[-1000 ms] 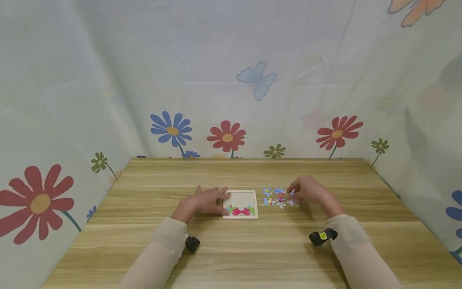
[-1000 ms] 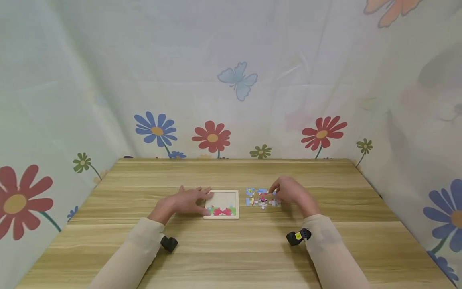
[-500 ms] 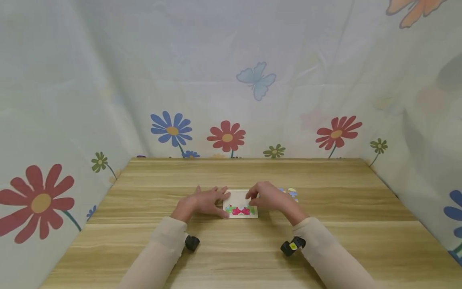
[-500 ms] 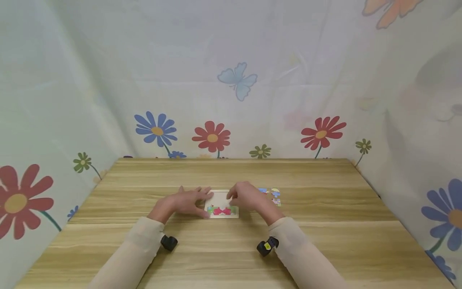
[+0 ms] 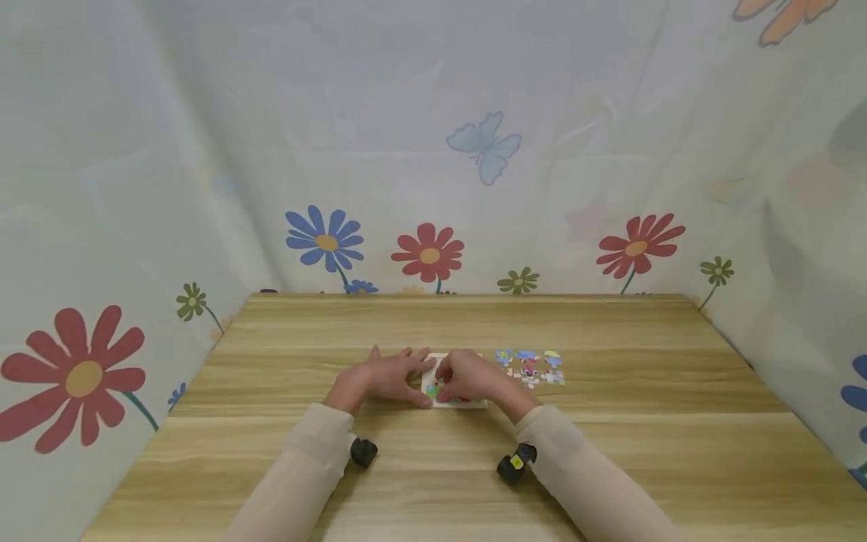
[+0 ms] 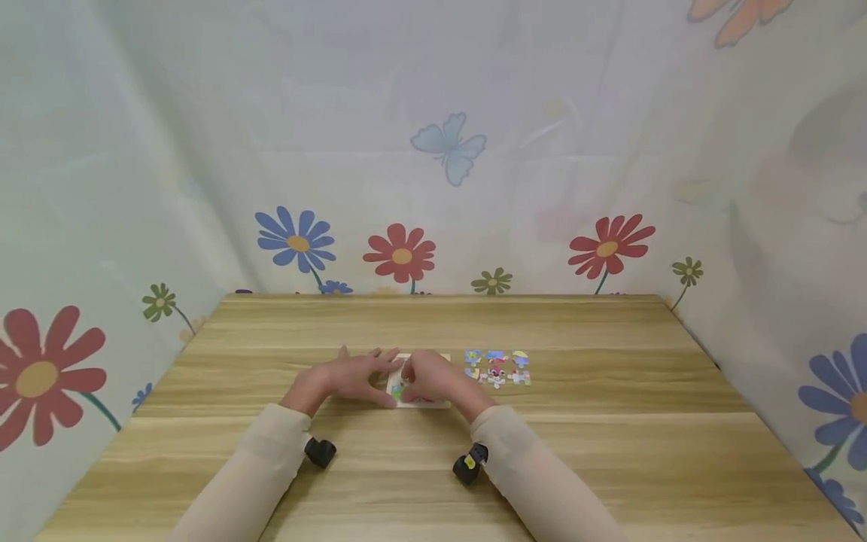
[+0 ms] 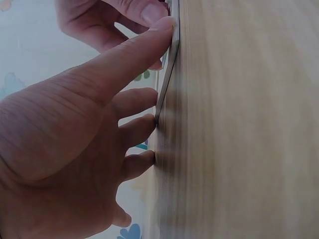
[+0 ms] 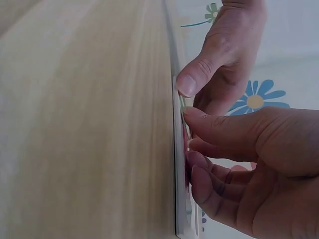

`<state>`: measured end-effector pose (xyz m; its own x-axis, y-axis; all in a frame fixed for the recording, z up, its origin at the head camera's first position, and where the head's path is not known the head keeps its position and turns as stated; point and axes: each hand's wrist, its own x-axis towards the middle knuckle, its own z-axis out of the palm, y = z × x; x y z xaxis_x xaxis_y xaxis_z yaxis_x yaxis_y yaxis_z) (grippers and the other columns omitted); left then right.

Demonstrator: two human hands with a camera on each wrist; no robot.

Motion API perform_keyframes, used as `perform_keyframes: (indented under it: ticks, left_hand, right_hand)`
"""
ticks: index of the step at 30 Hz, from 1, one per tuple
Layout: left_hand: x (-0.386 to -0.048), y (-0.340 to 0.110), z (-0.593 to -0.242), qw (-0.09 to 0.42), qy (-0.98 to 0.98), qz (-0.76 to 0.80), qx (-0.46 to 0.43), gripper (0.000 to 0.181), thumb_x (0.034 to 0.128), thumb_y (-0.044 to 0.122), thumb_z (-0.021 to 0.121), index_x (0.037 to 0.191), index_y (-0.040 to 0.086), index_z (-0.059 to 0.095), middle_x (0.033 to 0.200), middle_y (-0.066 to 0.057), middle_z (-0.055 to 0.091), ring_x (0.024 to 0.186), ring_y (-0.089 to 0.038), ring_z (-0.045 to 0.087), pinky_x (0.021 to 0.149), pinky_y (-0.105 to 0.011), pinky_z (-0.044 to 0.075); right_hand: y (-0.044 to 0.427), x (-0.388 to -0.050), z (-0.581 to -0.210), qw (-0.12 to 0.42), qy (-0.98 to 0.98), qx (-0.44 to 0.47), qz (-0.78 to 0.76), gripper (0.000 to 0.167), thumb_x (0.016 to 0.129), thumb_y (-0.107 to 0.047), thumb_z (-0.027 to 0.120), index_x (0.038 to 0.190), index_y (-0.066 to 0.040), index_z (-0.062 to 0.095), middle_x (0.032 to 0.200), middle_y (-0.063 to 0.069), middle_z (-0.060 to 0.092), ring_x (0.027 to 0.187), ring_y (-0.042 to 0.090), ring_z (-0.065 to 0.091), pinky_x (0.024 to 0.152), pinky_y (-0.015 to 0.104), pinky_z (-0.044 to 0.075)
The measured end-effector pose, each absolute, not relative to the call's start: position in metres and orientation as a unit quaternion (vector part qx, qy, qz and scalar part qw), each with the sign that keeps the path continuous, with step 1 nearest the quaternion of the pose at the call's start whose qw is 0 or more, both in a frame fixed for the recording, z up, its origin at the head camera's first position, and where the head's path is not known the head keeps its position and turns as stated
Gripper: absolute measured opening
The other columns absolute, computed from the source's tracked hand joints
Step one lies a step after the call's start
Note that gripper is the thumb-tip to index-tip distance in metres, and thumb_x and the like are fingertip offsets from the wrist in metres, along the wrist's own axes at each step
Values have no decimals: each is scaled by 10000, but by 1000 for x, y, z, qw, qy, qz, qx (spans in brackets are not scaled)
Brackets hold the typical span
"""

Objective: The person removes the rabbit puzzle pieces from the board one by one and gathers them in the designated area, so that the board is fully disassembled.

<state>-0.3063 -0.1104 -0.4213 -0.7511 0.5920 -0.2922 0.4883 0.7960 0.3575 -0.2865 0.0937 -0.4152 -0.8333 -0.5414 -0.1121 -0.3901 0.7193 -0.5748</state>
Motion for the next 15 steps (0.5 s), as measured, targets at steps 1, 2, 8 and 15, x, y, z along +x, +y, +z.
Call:
perform_keyframes:
  ticks: [1, 2, 8, 15]
  left_hand:
    - [-307, -110, -421, 197, 927, 128, 292, 869, 866, 598, 695, 1572, 231, 348, 1665, 10, 159, 1519, -320, 117, 1065, -765, -79]
    - [-308, -110, -422, 196, 928, 124, 293, 873, 863, 608, 691, 1573, 237, 346, 1665, 13, 160, 1519, -316, 120, 1065, -767, -74]
    - [-309, -111, -423, 195, 926, 130, 296, 892, 842, 614, 711, 1569, 237, 357, 1664, 20, 161, 1521, -312, 109, 1065, -768, -72]
    - [-307, -110, -422, 196, 928, 132, 290, 896, 837, 610, 721, 1566, 229, 365, 1660, 12, 179, 1520, -317, 114, 1069, -765, -68]
  right_hand:
    - [93, -287, -416, 135, 916, -257, -276, 260, 836, -122, 822, 1050, 5, 743, 876, 32, 678, 677, 117, 583, 667, 290, 510]
    - [93, -287, -416, 132, 916, -261, -276, 241, 833, -113, 822, 1031, -1, 744, 863, 36, 676, 664, 121, 584, 654, 290, 508]
    - [90, -288, -418, 113, 914, -281, -269, 173, 813, -55, 822, 946, -8, 722, 846, 55, 653, 757, 164, 567, 725, 346, 501]
    - [88, -285, -418, 106, 916, -265, -283, 263, 770, -13, 841, 959, -14, 658, 891, 67, 637, 816, 173, 571, 777, 368, 509]
